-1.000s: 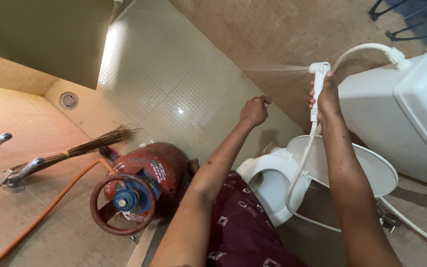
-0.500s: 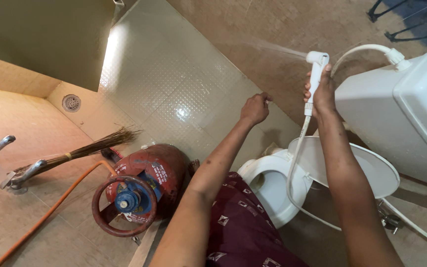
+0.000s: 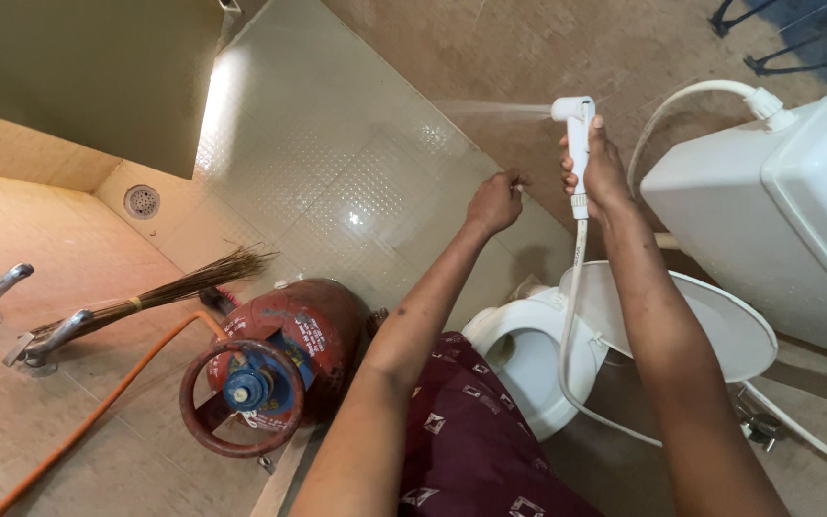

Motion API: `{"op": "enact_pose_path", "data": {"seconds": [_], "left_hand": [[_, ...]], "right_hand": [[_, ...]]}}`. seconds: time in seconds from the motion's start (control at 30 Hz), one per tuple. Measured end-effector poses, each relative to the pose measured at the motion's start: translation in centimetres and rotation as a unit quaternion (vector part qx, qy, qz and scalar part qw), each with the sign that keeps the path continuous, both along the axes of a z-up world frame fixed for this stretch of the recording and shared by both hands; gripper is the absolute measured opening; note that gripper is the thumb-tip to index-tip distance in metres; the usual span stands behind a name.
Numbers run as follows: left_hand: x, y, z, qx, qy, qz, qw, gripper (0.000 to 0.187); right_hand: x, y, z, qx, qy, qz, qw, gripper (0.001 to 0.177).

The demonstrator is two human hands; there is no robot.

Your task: The person cleans a bathroom floor and toilet by scrubbing with a brush, rinsing with a mug of water, and spraying the area with a handheld bidet hose.

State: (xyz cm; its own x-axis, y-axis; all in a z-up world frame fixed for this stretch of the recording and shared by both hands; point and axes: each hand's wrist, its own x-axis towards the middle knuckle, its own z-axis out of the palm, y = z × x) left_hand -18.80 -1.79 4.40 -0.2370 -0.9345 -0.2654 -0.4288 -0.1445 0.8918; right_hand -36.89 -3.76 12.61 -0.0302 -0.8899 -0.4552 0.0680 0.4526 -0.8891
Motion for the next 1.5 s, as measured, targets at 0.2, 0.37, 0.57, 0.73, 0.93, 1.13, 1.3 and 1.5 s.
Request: {"op": "enact_pose_path", "data": {"seconds": [0.2,0.37,0.57,0.73,0.93,1.13,1.3,1.5], "left_hand": [[0.2,-0.3,0.7,-0.012,0.003,-0.008,1.0,0.024],[-0.6,0.2,0.7,-0.003,-0.004,-0.013,1.0,0.022],[-2.2,1.4,0.2,0.02,0.002,-0.037,0.999,0.023],[-2.8,1.6,-1.1,0.027,-0.011,-0.057,0.998,0.024],[-1.9,0.5,-3.4,0.003,-0.023,-0.072,0.997,0.03],[-0.7,-0.6,-1.9,0.005,-0.02,-0.062,0.998,0.028],[-0.3,-1.2,-1.7,0.024,-0.024,-0.055,0.998,0.024],[0.0,-1.7,-2.9,-0.007,-0.008,-0.05,0.999,0.025]], "right_hand": [[0.7,-0.2,0.9,-0.067,0.044,-0.029,0.996,0.066],[0.3,-0.1,1.3,-0.052,0.076,-0.032,0.995,0.065],[-1.5,0.6,1.5,0.036,0.09,-0.016,0.995,0.062],[-3.6,1.7,2.5,0.034,0.233,-0.025,0.971,0.062],[-5.8,3.6,4.6,0.053,0.352,-0.056,0.933,0.061],[-6.7,4.1,3.7,0.084,0.325,-0.043,0.941,0.059],[-6.6,3.4,3.1,0.102,0.323,-0.01,0.941,0.058],[-6.3,2.4,3.4,0.108,0.302,0.009,0.947,0.058]]}}
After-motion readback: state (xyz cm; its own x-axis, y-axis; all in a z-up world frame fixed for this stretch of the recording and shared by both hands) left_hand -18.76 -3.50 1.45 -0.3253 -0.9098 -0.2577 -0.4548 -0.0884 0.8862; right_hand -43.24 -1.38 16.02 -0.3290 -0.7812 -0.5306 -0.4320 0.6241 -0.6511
